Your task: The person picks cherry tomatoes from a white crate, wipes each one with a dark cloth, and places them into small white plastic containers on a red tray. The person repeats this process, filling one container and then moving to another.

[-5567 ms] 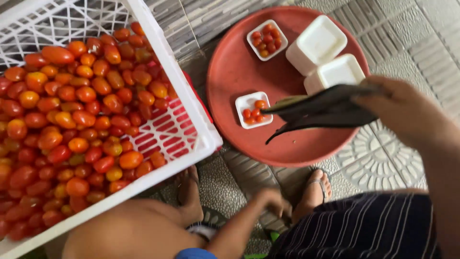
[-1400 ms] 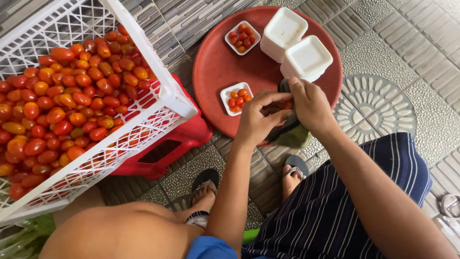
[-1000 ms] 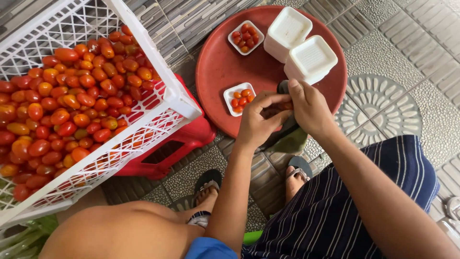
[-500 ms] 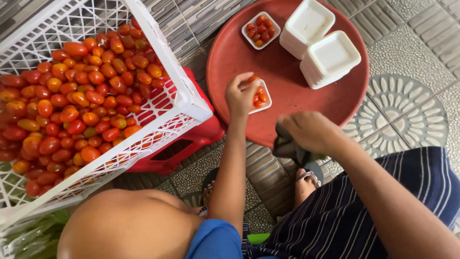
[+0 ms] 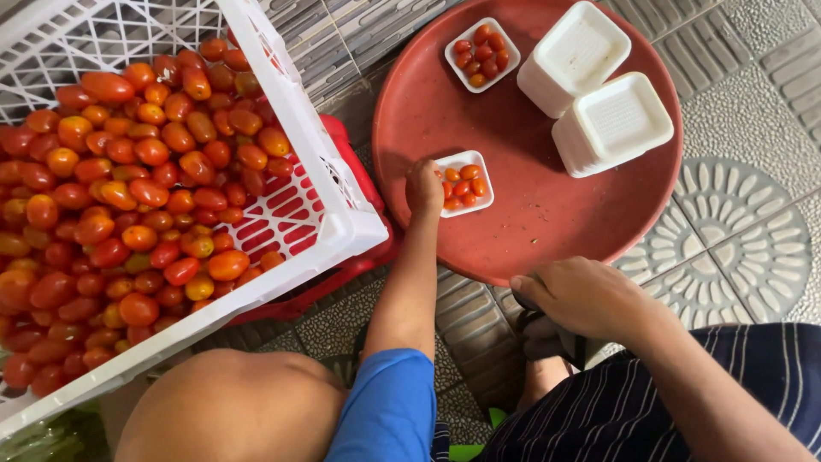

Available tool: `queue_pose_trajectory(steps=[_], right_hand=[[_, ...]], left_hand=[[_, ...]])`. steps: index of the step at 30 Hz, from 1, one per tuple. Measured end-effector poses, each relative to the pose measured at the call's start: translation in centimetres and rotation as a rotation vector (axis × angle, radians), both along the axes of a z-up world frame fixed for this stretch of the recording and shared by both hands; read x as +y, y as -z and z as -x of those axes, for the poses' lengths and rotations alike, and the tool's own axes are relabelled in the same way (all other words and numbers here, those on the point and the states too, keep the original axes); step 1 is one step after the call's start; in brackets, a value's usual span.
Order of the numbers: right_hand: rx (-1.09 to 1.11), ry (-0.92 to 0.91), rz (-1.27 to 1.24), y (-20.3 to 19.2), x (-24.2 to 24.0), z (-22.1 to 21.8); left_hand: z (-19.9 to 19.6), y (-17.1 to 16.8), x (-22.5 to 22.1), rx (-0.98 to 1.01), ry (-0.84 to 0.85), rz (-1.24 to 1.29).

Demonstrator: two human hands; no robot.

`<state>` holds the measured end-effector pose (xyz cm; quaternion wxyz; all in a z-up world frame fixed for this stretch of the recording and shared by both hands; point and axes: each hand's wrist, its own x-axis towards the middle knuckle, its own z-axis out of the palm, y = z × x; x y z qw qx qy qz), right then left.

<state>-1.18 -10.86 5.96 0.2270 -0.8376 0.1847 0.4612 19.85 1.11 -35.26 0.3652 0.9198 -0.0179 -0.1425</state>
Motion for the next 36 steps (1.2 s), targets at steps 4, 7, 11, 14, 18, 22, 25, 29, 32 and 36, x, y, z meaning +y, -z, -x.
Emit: queue_pose_trajectory(steps=[4,7,11,14,18,22,25,29,32,36], right_hand=[[0.007,-0.031,0.005,0.0,-0.2,-0.7],[-0.002,-0.019,-0.011,0.0,0.0,-1.0],[-0.045,-0.041,-0.008,0.9,-0.2,-0.9],[-0.069,-0.038,-0.008,1.5,-0.5,-0.1],[-0.197,-0.185,-0.019,2.9,-0.9,0.8],[-0.322,-0.264,0.009,4.1,-1.5,1.7],[-0.877,-1.124,0.119,25.7,-15.5,4.5],[-0.815,-1.058,0.113,24.6,-16.9,1.8],[-0.704,-0.937,0.095,15.3,-10.5,0.7],[-0.429,-0.499,0.008,1.5,1.3,1.7]], left_hand=[[-0.4,1.8,-0.4,-0.137,0.311,-0.165],[1.0,-1.0,0.6,0.069,0.142,0.076],[2.0,-0.5,0.2,-0.247,0.31,-0.073],[2.9,-1.1,-2.7,-0.426,0.241,-0.035],[8.1,-14.0,-4.6,-0.574,0.203,0.482],[14.3,-26.9,-6.0,-0.553,0.314,0.912],[18.7,-40.7,-0.5,-0.524,0.388,1.101],[21.7,-49.7,8.7,-0.713,0.521,1.131],[21.4,-52.4,12.6,-0.287,1.354,1.085],[22.5,-55.6,16.3,-0.314,1.206,1.016]])
